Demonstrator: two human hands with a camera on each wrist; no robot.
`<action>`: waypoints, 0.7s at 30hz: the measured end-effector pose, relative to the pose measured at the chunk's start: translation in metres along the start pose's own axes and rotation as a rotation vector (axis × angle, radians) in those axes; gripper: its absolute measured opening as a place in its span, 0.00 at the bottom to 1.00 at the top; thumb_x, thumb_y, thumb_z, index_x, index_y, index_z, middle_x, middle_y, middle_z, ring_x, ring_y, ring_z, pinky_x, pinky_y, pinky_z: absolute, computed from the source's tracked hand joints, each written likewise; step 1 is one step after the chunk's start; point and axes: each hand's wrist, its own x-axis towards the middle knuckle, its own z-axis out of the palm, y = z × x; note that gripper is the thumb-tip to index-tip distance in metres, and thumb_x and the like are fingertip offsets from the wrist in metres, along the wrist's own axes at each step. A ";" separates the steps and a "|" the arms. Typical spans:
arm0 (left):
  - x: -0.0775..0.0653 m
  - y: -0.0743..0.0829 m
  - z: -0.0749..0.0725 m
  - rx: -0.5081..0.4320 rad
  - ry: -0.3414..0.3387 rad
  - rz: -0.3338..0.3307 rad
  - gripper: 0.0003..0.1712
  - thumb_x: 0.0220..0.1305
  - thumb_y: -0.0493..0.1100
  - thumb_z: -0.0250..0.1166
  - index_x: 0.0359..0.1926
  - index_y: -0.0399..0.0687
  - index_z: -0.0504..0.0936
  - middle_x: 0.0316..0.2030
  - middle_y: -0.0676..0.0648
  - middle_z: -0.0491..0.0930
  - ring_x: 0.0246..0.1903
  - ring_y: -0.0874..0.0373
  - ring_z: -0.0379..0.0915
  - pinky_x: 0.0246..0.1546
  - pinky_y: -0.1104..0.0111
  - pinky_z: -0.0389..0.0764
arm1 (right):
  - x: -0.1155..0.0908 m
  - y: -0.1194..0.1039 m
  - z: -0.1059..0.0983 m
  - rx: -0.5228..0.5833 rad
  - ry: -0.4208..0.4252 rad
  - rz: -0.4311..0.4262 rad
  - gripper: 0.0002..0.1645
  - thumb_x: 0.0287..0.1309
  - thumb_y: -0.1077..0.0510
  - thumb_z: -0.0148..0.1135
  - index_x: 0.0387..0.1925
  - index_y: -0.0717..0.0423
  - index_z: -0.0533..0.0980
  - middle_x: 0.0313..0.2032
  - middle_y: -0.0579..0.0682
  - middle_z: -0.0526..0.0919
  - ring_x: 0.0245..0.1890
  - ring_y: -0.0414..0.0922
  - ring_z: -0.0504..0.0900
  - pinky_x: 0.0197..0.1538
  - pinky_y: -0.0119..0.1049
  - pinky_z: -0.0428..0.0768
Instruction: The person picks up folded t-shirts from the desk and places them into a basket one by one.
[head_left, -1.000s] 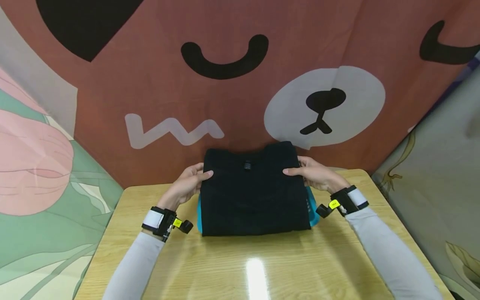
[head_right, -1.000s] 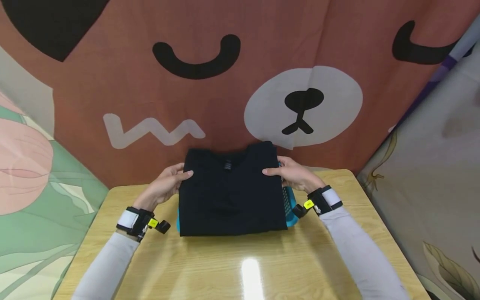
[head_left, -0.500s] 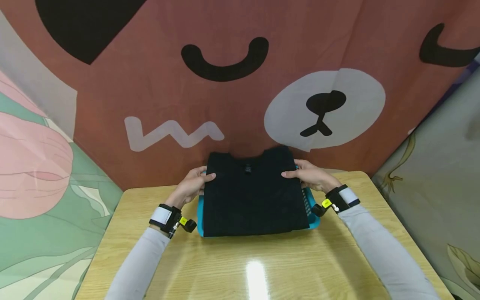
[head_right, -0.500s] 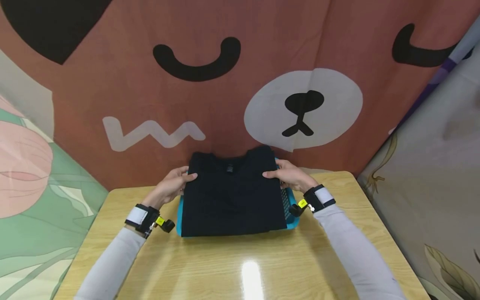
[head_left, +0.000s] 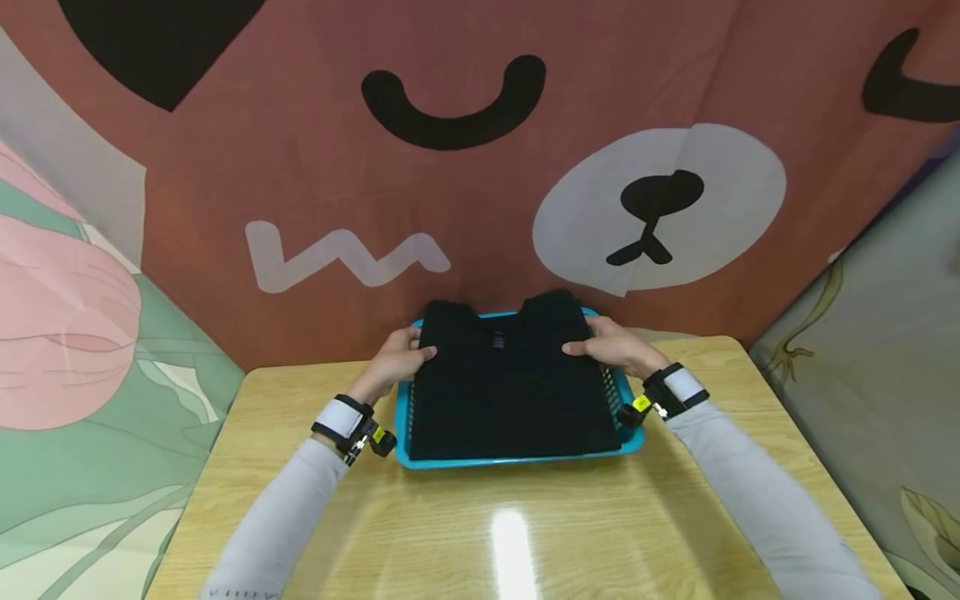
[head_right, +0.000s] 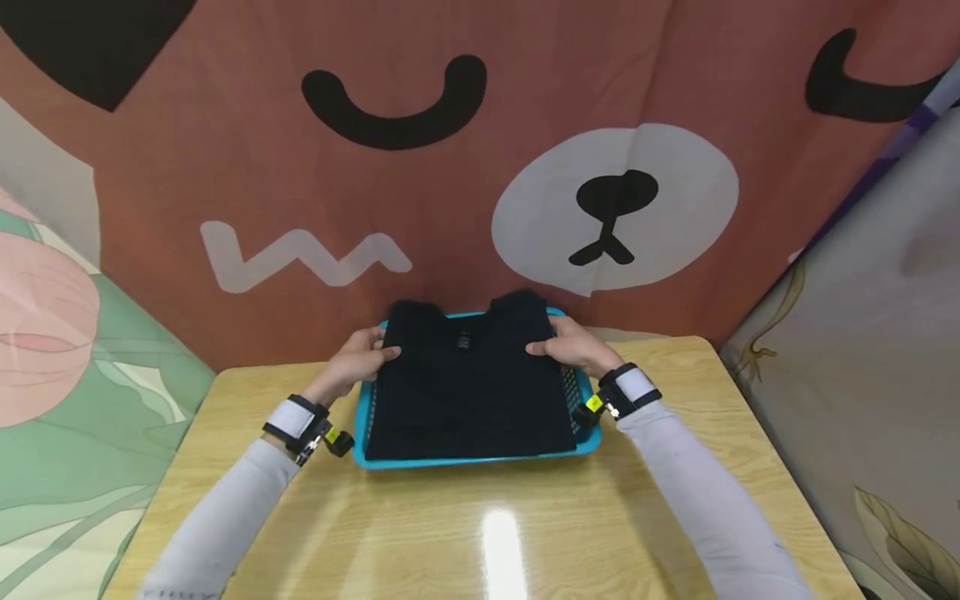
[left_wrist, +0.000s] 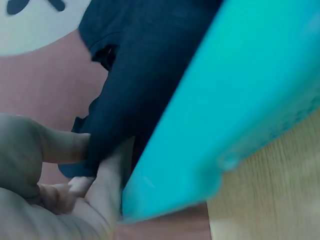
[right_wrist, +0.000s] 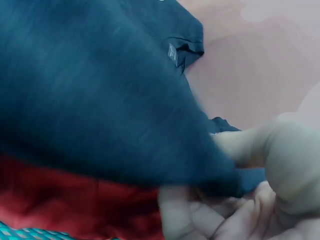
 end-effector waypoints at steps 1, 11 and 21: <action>0.000 0.002 0.002 0.036 0.014 0.009 0.19 0.73 0.42 0.56 0.61 0.43 0.71 0.49 0.43 0.83 0.41 0.55 0.84 0.37 0.65 0.84 | 0.000 -0.001 0.001 -0.029 0.014 -0.005 0.39 0.68 0.55 0.59 0.74 0.56 0.55 0.63 0.60 0.75 0.56 0.55 0.81 0.59 0.50 0.79; 0.005 0.018 0.016 0.547 0.063 -0.007 0.29 0.69 0.41 0.56 0.65 0.31 0.62 0.60 0.32 0.71 0.58 0.42 0.71 0.54 0.54 0.77 | 0.005 -0.009 0.013 -0.307 0.098 0.033 0.44 0.66 0.59 0.59 0.73 0.72 0.48 0.70 0.70 0.58 0.67 0.63 0.65 0.66 0.56 0.70; 0.015 0.036 0.050 0.957 -0.053 -0.206 0.45 0.66 0.38 0.61 0.71 0.25 0.44 0.53 0.30 0.72 0.49 0.44 0.75 0.46 0.60 0.81 | 0.015 -0.010 0.026 -0.664 0.047 0.146 0.51 0.62 0.64 0.53 0.70 0.83 0.31 0.50 0.74 0.73 0.34 0.56 0.79 0.31 0.39 0.76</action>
